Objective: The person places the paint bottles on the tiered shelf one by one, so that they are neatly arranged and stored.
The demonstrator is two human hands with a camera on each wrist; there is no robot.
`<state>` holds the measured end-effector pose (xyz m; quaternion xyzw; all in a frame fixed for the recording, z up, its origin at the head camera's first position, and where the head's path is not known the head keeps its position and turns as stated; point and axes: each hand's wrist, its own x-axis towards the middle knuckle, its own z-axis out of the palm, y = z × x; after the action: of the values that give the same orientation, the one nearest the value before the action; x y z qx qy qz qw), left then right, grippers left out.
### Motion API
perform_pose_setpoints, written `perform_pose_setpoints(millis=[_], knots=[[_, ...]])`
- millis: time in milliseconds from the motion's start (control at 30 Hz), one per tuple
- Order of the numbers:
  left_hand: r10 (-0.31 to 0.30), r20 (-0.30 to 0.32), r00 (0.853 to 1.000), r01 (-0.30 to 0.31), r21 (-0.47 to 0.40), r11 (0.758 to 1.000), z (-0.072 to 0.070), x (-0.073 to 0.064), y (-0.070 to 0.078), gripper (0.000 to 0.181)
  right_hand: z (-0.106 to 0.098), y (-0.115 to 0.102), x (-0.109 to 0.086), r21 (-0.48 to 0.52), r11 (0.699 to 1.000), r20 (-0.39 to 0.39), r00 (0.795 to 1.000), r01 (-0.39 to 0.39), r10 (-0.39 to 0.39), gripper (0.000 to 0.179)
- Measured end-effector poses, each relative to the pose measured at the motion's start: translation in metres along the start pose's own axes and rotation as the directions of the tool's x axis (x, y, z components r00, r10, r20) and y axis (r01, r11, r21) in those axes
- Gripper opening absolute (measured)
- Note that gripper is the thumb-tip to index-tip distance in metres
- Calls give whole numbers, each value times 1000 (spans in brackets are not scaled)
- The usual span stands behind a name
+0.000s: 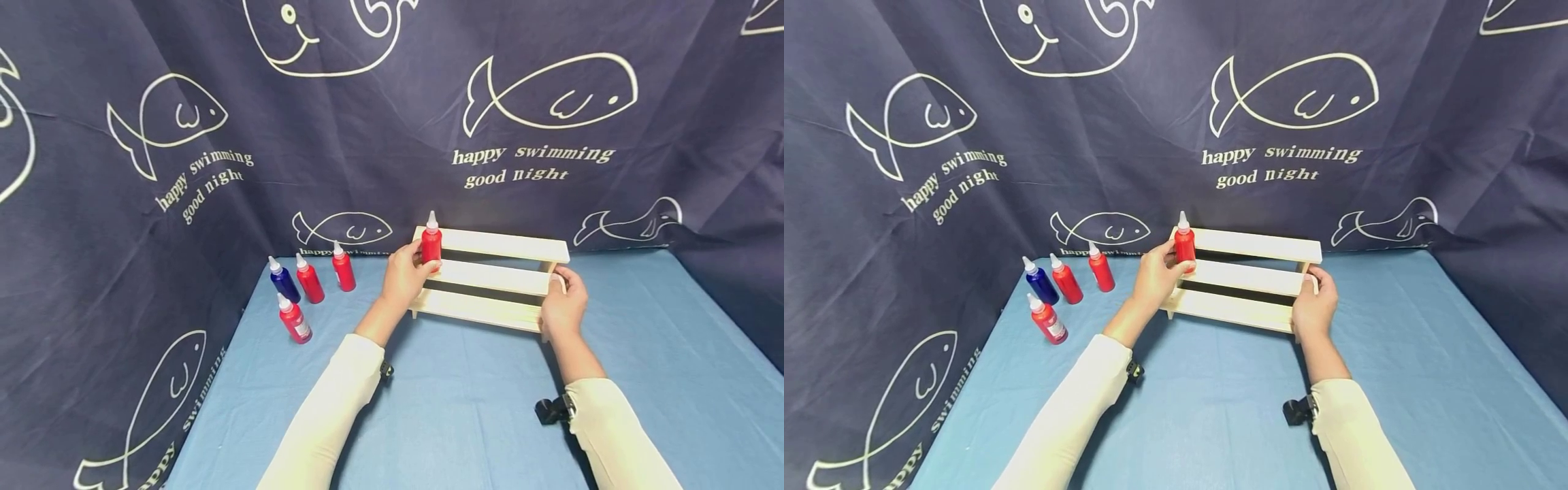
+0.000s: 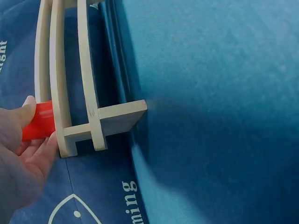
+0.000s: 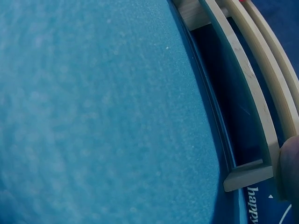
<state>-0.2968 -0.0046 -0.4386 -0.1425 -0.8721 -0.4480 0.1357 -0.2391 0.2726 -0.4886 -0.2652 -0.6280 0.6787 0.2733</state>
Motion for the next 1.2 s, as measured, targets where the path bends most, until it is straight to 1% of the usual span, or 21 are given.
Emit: perform_pose_setpoints(millis=[100, 200, 367, 467, 567, 733, 867, 967, 1033, 1100, 1200], knots=[[27, -11, 1000, -27, 34, 999, 2, -1, -3, 61, 0, 0, 1, -3, 1000, 2, 1000, -7, 7, 26], [41, -16, 999, -41, 47, 998, 4, -2, -7, 60, 1, 0, 2, -10, 1000, -2, 1000, -18, 18, 26], [30, -32, 999, -31, -7, 1000, 6, -6, -10, 55, -1, 1, 2, -31, 999, 1, 1000, -20, 20, 28], [22, -34, 999, -23, -41, 999, 8, -10, -11, 58, -2, 1, 1, -55, 998, 8, 1000, -22, 23, 29], [29, -28, 999, -30, -40, 999, 8, -13, -10, 63, -3, 1, 0, -78, 997, 14, 1000, -20, 21, 31], [41, -35, 999, -41, -25, 999, 3, -15, -10, 65, -3, 0, 1, -88, 996, 12, 1000, -9, 10, 32], [30, -39, 999, -32, -33, 999, -3, -18, -13, 64, -1, 0, 2, -41, 999, 3, 1000, -11, 11, 28], [46, -60, 997, -45, 12, 999, -9, -20, -17, 63, 0, 1, 3, 2, 1000, -6, 1000, -6, 6, 23], [52, -76, 996, -47, 60, 997, -13, -21, -21, 62, 0, 1, 3, 23, 1000, -13, 1000, -4, 4, 20], [51, -96, 994, -42, 95, 995, -16, -22, -24, 61, 0, 1, 3, 26, 1000, -15, 1000, 2, -1, 19], [33, -132, 991, -18, 113, 993, -21, -23, -30, 60, 2, 1, 3, 8, 1000, -9, 1000, -3, 3, 21]])
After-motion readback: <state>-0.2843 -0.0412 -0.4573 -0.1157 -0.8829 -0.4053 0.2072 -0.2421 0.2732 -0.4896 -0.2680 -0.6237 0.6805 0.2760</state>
